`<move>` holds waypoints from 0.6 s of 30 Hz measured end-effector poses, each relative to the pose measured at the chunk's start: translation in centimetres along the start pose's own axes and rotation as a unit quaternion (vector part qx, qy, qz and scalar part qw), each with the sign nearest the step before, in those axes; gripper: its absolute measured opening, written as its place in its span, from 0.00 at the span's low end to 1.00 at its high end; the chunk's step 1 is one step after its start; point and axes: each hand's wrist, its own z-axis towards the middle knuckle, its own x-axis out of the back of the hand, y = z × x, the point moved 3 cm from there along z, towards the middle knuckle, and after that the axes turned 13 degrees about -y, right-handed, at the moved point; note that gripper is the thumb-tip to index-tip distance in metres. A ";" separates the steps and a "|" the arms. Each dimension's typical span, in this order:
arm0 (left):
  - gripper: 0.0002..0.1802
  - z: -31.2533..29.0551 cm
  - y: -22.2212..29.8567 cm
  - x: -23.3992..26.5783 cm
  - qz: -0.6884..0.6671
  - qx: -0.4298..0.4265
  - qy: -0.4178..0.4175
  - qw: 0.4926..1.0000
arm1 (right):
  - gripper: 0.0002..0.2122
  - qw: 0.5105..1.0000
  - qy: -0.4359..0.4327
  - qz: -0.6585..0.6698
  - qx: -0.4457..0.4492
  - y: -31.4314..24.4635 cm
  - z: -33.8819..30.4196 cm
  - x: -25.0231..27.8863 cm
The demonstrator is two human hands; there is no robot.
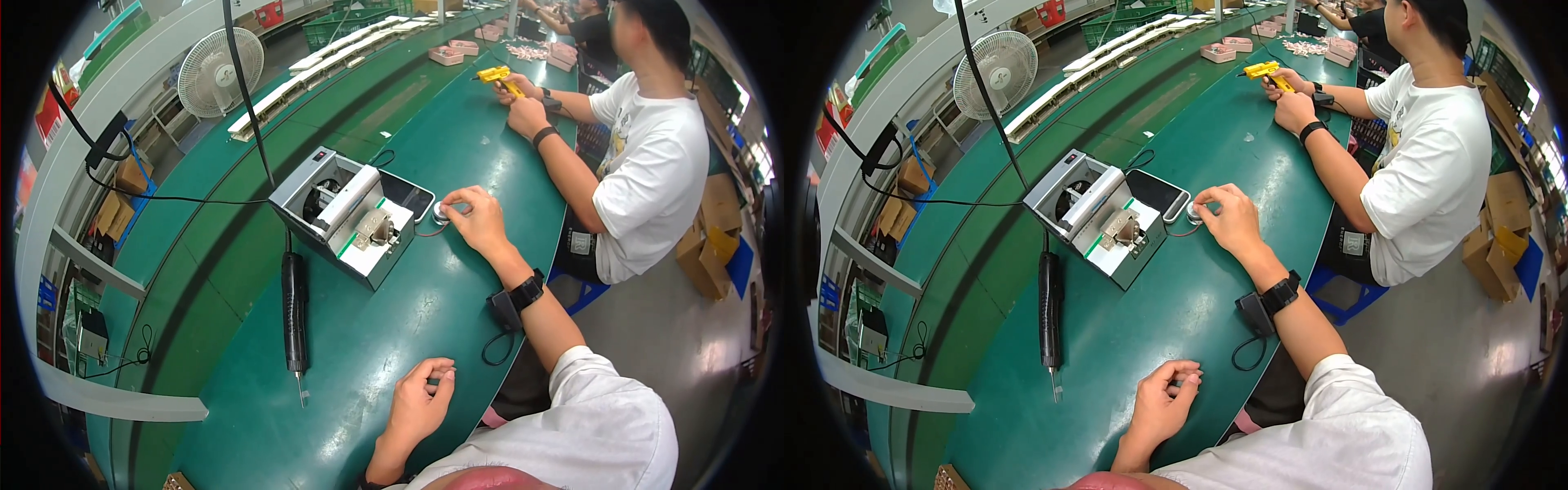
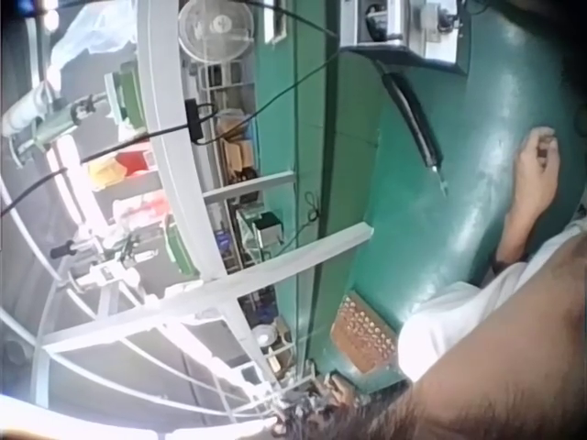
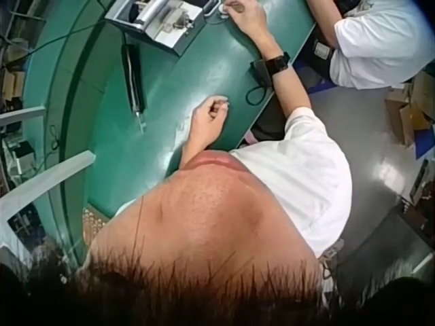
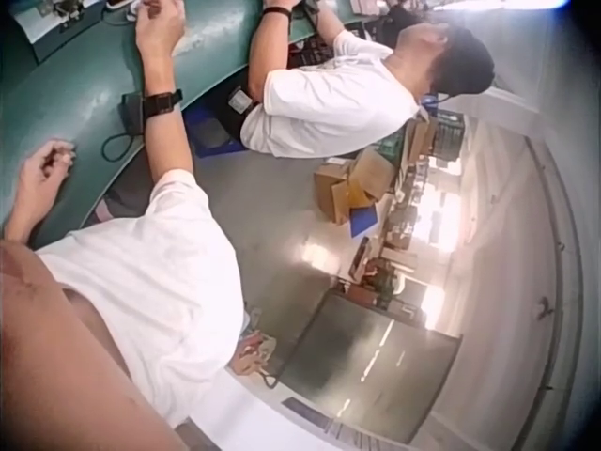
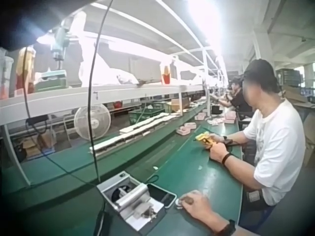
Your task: The person places a motor into a machine, holds it in place while it rotates, and then sets the motor back onto the table, repeating the process with another motor.
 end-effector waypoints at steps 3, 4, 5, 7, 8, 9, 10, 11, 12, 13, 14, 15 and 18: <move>0.12 0.0 -0.1 0.0 -0.001 0.001 0.002 1.000 | 0.04 1.000 -0.012 0.020 -0.004 0.2 0.2 -0.2; 0.12 -0.1 -0.1 0.0 -0.002 0.001 0.003 1.000 | 0.04 0.999 -0.019 0.030 -0.005 0.2 0.2 -0.2; 0.12 -0.1 0.0 0.0 -0.001 0.000 0.003 1.000 | 0.04 0.999 -0.018 0.030 -0.004 0.1 0.2 -0.2; 0.12 -0.2 0.1 0.1 0.002 0.004 0.000 1.000 | 0.03 0.999 -0.024 0.037 -0.006 0.1 0.0 -0.2; 0.12 -0.2 0.1 0.1 0.004 0.006 -0.001 1.000 | 0.03 0.999 -0.027 0.041 -0.007 0.1 0.1 -0.2; 0.12 -0.1 0.2 0.2 0.004 0.005 0.000 1.000 | 0.03 0.999 -0.026 0.040 -0.006 0.1 0.2 -0.3; 0.12 -0.1 0.2 0.3 0.003 0.006 -0.002 1.000 | 0.03 0.999 -0.022 0.044 0.006 0.3 0.3 -0.3; 0.12 0.0 0.3 0.2 0.001 0.007 -0.003 1.000 | 0.04 0.998 -0.019 0.049 0.017 0.4 0.4 -0.3; 0.12 0.0 0.3 0.2 -0.001 0.009 -0.004 1.000 | 0.04 0.998 -0.016 0.053 0.028 0.4 0.5 -0.3; 0.12 -0.1 0.3 0.2 -0.001 0.008 -0.003 1.000 | 0.04 0.998 -0.016 0.053 0.029 0.5 0.5 -0.3; 0.12 -0.1 0.3 0.2 -0.001 0.008 -0.003 1.000 | 0.05 0.998 -0.013 0.050 0.030 0.6 0.4 -0.4; 0.12 -0.2 0.2 0.1 -0.001 0.009 -0.003 1.000 | 0.06 0.998 -0.010 0.048 0.030 0.7 0.3 -0.4; 0.12 -0.2 0.0 0.2 0.001 0.008 -0.004 1.000 | 0.08 0.999 -0.010 0.041 0.022 0.7 0.2 -0.3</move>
